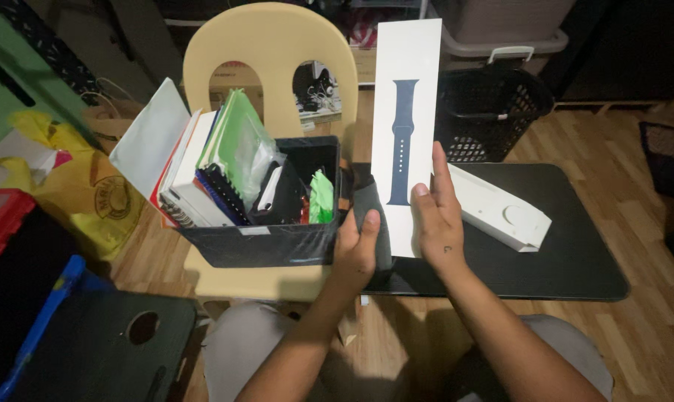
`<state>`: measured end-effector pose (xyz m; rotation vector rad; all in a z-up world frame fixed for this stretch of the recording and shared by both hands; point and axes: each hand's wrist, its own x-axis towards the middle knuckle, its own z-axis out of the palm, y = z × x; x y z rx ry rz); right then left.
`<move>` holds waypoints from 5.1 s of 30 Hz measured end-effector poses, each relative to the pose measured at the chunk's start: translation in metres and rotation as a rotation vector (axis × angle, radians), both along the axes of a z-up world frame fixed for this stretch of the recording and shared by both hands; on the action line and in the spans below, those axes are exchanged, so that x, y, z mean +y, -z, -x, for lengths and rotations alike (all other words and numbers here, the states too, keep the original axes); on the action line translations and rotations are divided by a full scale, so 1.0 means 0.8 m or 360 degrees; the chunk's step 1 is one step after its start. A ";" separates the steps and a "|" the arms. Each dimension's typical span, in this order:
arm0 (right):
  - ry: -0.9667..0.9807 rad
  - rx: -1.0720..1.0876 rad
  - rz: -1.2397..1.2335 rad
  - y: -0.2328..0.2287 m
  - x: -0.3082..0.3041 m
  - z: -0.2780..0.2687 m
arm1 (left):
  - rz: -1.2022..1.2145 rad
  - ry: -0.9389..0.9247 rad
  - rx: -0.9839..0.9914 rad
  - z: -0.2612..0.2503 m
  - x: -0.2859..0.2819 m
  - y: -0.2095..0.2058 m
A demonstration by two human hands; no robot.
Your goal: The person opens a white product box and uses a dark cloth to wipe the exterior and interior surfaces. They repeatedly rub the box's sides and inner compartments, then place the cloth back into the box.
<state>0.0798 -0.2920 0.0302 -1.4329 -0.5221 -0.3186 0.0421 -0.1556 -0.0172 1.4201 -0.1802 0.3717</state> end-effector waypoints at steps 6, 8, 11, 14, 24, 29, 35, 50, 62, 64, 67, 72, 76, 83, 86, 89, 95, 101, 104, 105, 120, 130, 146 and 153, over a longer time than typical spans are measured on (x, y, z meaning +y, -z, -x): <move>-0.0109 0.0035 -0.0204 0.000 -0.012 0.005 | 0.0019 0.0059 0.0097 0.003 -0.011 -0.003; 0.0027 -0.0017 -0.0033 0.002 -0.017 0.006 | 0.0004 0.0061 0.0085 0.002 -0.015 -0.004; 0.0105 -0.0095 0.0094 0.006 -0.025 0.006 | -0.0036 0.0036 0.0016 0.004 -0.018 -0.004; -0.0006 0.0111 -0.0120 0.015 -0.030 0.004 | -0.0046 0.0030 0.0123 0.007 -0.022 -0.002; -0.0127 0.0258 -0.0335 0.035 -0.037 -0.011 | -0.0214 -0.0081 0.0154 0.001 -0.028 0.004; -0.0124 0.0279 -0.0286 0.031 -0.036 -0.013 | -0.0034 0.0028 0.0139 0.001 -0.025 0.002; -0.0445 0.0622 -0.0583 0.022 -0.036 -0.019 | -0.0038 0.0125 0.0043 0.008 -0.021 0.005; -0.0782 0.0577 -0.0552 0.016 -0.015 -0.017 | 0.0103 0.0325 0.0196 0.016 -0.006 -0.011; -0.0746 0.0587 -0.0558 0.017 -0.017 -0.021 | 0.0195 -0.0538 0.0070 -0.001 0.040 0.035; -0.0784 0.0683 -0.0614 0.031 -0.014 -0.022 | 0.0162 -0.0674 0.0022 0.006 0.028 0.015; -0.0942 0.0884 -0.0823 0.062 -0.013 -0.024 | -0.0670 -0.0628 -0.0420 0.019 0.015 -0.013; -0.0667 0.1054 -0.0920 0.108 -0.010 -0.037 | -0.1484 -0.0414 -0.0487 0.029 -0.015 -0.018; -0.0770 0.1204 -0.1124 0.101 -0.020 -0.040 | -0.1712 -0.0324 -0.0453 0.031 -0.032 -0.011; -0.1258 0.1263 -0.1385 0.086 -0.030 -0.040 | -0.1737 -0.0131 -0.0596 0.033 -0.023 -0.024; -0.1240 0.1205 -0.1351 0.098 -0.030 -0.042 | -0.1737 -0.0175 -0.0615 0.026 -0.019 -0.033; -0.0965 0.1135 -0.1220 0.108 -0.026 -0.045 | -0.1725 -0.0246 -0.0598 0.016 -0.016 -0.039; -0.0696 0.1022 -0.0783 0.108 -0.025 -0.044 | -0.1684 -0.0301 -0.0590 -0.005 -0.007 -0.044; -0.0953 0.1080 -0.0903 0.094 -0.014 -0.035 | -0.1801 -0.0413 -0.0590 -0.035 -0.003 -0.057; -0.1024 0.1091 -0.0934 0.085 -0.013 -0.030 | -0.1860 -0.0481 -0.0600 -0.054 -0.002 -0.067; -0.1060 0.1095 -0.0958 0.081 -0.013 -0.029 | -0.1855 -0.0493 -0.0613 -0.060 -0.001 -0.071; -0.0957 0.1019 -0.0459 0.034 -0.005 -0.004 | -0.2074 -0.0750 -0.0637 -0.155 0.030 -0.136; -0.0976 0.1073 -0.0303 0.036 -0.009 -0.004 | -0.1876 -0.0617 -0.0569 -0.180 0.056 -0.162; -0.1132 0.1112 -0.0380 0.055 -0.017 -0.013 | -0.1306 -0.0582 -0.0199 -0.188 0.077 -0.175; -0.1168 0.1154 -0.0342 0.055 -0.022 -0.012 | -0.1418 -0.0265 -0.0035 -0.217 0.108 -0.169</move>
